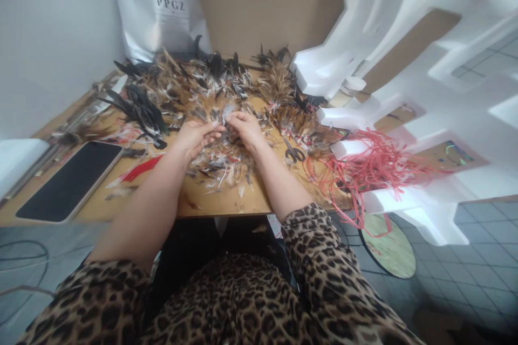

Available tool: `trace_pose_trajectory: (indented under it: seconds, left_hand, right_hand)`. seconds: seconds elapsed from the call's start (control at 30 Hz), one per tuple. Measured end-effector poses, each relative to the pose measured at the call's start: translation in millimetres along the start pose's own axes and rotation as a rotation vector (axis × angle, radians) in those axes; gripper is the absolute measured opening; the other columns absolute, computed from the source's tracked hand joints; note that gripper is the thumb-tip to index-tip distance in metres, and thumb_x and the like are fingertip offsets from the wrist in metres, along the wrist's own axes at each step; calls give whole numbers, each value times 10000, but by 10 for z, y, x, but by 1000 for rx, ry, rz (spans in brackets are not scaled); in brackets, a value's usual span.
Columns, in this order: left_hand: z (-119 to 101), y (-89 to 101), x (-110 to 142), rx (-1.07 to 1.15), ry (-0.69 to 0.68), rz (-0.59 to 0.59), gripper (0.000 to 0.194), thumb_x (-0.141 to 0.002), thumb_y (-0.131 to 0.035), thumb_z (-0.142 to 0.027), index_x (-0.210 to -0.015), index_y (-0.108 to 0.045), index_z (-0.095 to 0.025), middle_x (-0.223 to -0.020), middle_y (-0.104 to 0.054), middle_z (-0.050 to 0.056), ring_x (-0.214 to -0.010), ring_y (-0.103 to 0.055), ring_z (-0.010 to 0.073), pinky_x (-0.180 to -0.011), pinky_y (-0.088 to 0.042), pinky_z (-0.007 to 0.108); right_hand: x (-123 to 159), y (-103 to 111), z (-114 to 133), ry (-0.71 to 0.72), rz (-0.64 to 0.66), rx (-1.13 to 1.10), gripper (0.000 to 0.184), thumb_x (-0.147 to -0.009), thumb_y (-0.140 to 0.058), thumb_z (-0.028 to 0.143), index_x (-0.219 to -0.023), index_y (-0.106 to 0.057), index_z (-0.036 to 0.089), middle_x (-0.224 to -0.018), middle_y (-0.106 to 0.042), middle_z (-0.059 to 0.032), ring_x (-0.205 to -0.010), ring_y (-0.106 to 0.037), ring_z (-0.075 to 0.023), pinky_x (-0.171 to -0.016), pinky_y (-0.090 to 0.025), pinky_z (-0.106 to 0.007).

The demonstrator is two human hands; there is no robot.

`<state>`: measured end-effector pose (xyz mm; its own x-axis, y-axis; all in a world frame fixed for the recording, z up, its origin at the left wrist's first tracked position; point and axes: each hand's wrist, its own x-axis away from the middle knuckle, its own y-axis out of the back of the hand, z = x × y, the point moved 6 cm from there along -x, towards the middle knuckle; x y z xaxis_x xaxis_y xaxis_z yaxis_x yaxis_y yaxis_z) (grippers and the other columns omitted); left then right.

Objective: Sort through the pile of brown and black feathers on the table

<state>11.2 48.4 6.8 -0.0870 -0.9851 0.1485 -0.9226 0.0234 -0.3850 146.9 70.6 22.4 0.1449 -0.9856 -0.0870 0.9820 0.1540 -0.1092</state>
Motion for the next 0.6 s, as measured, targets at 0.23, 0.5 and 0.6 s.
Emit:
trace_pose_trajectory:
  seconds: [0.23, 0.5, 0.6]
  left_hand:
    - [38, 0, -13, 1, 14, 0, 124, -647, -720, -147, -711, -656, -62, -695, -693, 113, -504, -617, 95, -405, -428, 135]
    - [26, -15, 13, -12, 5, -43, 111, -634, -723, -133, -662, -644, -59, -609, -650, 71, -470, -576, 68, -415, -421, 130]
    - [16, -18, 18, -17, 3, -51, 104, -637, -721, -128, -654, -643, -62, -586, -640, 64, -459, -566, 65, -408, -416, 129]
  right_hand:
    - [42, -57, 26, -20, -2, -13, 179, -653, -681, 300, -702, -587, 157, -509, -482, 75, -465, -398, -37, -464, -320, -164]
    - [66, -86, 26, -27, 8, -21, 166, -658, -683, 296, -691, -597, 157, -488, -491, 63, -434, -388, -53, -440, -311, -183]
    - [48, -64, 14, -19, 6, -12, 152, -657, -684, 280, -696, -614, 151, -489, -500, 60, -438, -393, -50, -442, -312, -180]
